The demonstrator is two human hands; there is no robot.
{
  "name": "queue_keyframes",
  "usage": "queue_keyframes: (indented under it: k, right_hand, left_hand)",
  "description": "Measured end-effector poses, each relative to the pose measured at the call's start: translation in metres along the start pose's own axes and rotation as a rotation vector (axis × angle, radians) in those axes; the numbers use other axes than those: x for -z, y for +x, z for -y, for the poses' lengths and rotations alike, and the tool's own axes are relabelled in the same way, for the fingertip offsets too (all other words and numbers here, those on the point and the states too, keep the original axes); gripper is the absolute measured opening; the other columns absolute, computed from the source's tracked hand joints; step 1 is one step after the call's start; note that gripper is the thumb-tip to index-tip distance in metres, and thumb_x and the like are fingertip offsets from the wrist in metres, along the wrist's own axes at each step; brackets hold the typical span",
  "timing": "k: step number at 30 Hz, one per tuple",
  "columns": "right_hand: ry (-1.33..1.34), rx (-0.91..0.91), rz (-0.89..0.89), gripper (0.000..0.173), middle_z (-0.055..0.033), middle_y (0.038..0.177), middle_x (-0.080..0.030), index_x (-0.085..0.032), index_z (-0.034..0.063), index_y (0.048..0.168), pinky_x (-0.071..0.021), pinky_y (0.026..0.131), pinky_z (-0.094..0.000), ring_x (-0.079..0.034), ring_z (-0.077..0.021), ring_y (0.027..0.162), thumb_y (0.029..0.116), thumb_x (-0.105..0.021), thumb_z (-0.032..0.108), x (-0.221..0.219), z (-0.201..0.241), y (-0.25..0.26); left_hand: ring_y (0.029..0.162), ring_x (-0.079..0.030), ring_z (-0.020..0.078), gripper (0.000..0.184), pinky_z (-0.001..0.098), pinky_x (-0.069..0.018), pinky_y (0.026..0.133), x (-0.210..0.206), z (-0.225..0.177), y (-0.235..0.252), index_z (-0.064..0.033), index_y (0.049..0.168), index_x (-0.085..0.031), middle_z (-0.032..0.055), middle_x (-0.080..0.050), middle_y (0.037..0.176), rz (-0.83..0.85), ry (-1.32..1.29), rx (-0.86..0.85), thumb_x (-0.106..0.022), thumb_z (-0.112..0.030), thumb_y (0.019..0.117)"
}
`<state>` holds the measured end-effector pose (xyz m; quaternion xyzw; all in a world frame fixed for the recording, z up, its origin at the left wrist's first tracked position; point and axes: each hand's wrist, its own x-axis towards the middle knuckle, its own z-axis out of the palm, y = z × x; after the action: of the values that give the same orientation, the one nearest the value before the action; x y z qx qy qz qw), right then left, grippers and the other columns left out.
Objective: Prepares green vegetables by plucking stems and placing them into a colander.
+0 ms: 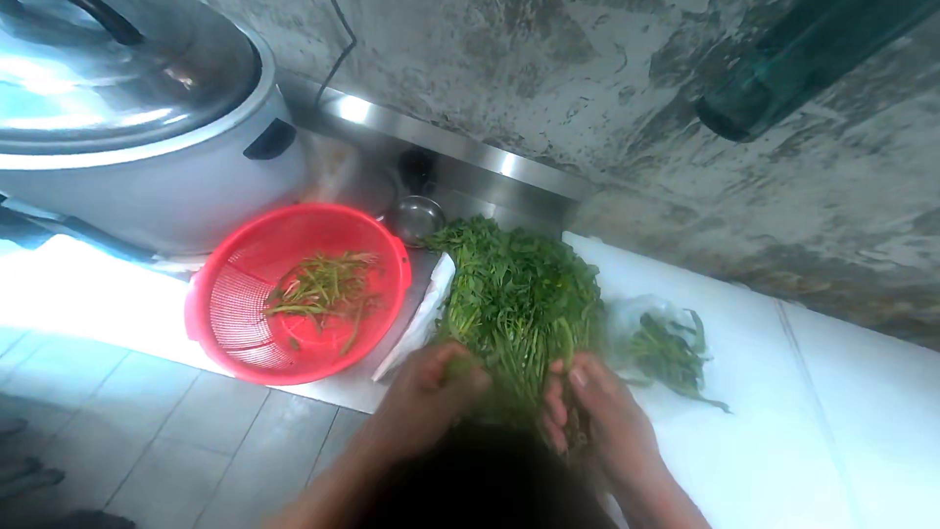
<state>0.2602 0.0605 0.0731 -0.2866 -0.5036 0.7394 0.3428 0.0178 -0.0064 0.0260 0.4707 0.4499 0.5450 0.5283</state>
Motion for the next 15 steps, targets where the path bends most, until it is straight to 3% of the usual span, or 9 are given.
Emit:
queue_keyframes:
  k: [2,5,7,8,9,10,11,13,15]
  right_hand:
    - [0.005,0.077,0.047,0.030,-0.0031,0.077,-0.063,-0.061,0.0108,0.114,-0.0574,0.055,-0.0303,-0.062,-0.0134,0.059,0.1076,-0.050,0.038,0.000,0.008,-0.002]
    - [-0.102,0.152,0.011,0.028,0.0028,0.071,-0.059,-0.067,0.0160,0.108,-0.0513,0.052,-0.0248,-0.057,-0.0074,0.056,0.1062,-0.053,0.040,0.017,0.025,-0.009]
    - [-0.482,0.165,-0.132,0.022,0.0012,0.074,-0.061,-0.069,0.0136,0.103,-0.0518,0.054,-0.0248,-0.058,-0.0074,0.060,0.1051,-0.055,0.031,0.035,0.031,-0.014]
    - [-0.798,0.121,-0.229,0.018,0.0002,0.089,-0.068,-0.071,0.0130,0.104,-0.0566,0.063,-0.0268,-0.065,-0.0079,0.075,0.1002,-0.058,0.025,0.042,0.031,-0.016]
    - [-1.026,0.038,-0.280,0.025,-0.0018,0.113,-0.069,-0.072,0.0131,0.113,-0.0585,0.085,-0.0343,-0.066,-0.0113,0.103,0.0956,-0.059,0.025,0.046,0.029,-0.017]
    - [-1.108,0.007,-0.292,0.033,-0.0055,0.129,-0.065,-0.071,0.0114,0.122,-0.0542,0.099,-0.0414,-0.060,-0.0165,0.121,0.0941,-0.060,0.026,0.047,0.024,-0.017]
    - [-1.112,0.026,-0.289,0.036,-0.0077,0.132,-0.064,-0.069,0.0097,0.125,-0.0533,0.102,-0.0428,-0.059,-0.0187,0.124,0.0953,-0.061,0.028,0.041,0.019,-0.017]
    - [-1.016,0.110,-0.211,0.039,-0.0071,0.122,-0.069,-0.067,0.0068,0.128,-0.0592,0.089,-0.0342,-0.067,-0.0138,0.107,0.0997,-0.063,0.033,0.019,0.007,-0.013]
    - [-0.871,0.154,-0.117,0.043,-0.0078,0.120,-0.068,-0.063,0.0056,0.135,-0.0607,0.078,-0.0294,-0.067,-0.0104,0.092,0.1010,-0.064,0.032,-0.001,-0.011,0.000]
  left_hand:
    - [0.060,-0.057,0.0033,0.022,0.0233,-0.0506,0.056,-0.011,0.003,0.004,-0.0125,0.102,-0.070,-0.0060,-0.063,0.073,0.022,0.133,0.012,-0.065,-0.033,0.0997]
    - [0.058,-0.056,0.0039,0.024,0.0236,-0.0499,0.055,-0.011,0.007,0.004,-0.0122,0.104,-0.069,-0.0059,-0.062,0.072,0.020,0.150,0.079,-0.062,-0.035,0.1010]
    - [0.055,-0.055,0.0055,0.024,0.0239,-0.0492,0.051,-0.006,0.008,0.003,-0.0103,0.106,-0.068,-0.0044,-0.060,0.070,0.007,0.097,0.100,-0.055,-0.031,0.1048]
    - [0.056,-0.055,0.0069,0.028,0.0255,-0.0501,0.052,-0.005,0.009,0.004,-0.0095,0.105,-0.066,-0.0033,-0.058,0.070,-0.004,0.083,0.089,-0.050,-0.032,0.1069]
    - [0.061,-0.057,0.0079,0.031,0.0268,-0.0518,0.057,-0.005,0.009,0.005,-0.0092,0.102,-0.064,-0.0027,-0.058,0.073,-0.014,0.082,0.056,-0.045,-0.032,0.1087]
    - [0.071,-0.061,0.0090,0.034,0.0284,-0.0546,0.067,-0.007,0.008,0.008,-0.0088,0.102,-0.064,-0.0017,-0.063,0.081,-0.025,0.081,0.017,-0.040,-0.032,0.1100]
    - [0.087,-0.067,0.0123,0.036,0.0335,-0.0583,0.082,-0.010,0.006,0.013,-0.0079,0.106,-0.065,0.0007,-0.069,0.096,-0.022,0.058,-0.020,-0.038,-0.031,0.1108]
    - [0.118,-0.065,0.0221,0.040,0.0450,-0.0559,0.103,-0.025,0.004,0.026,-0.0075,0.118,-0.066,0.0055,-0.065,0.132,0.023,-0.032,-0.067,-0.036,-0.034,0.1114]
    - [0.135,-0.054,0.0242,0.043,0.0458,-0.0506,0.109,-0.047,0.001,0.044,-0.0073,0.117,-0.064,0.0072,-0.051,0.152,0.100,-0.057,-0.103,-0.034,-0.037,0.1110]
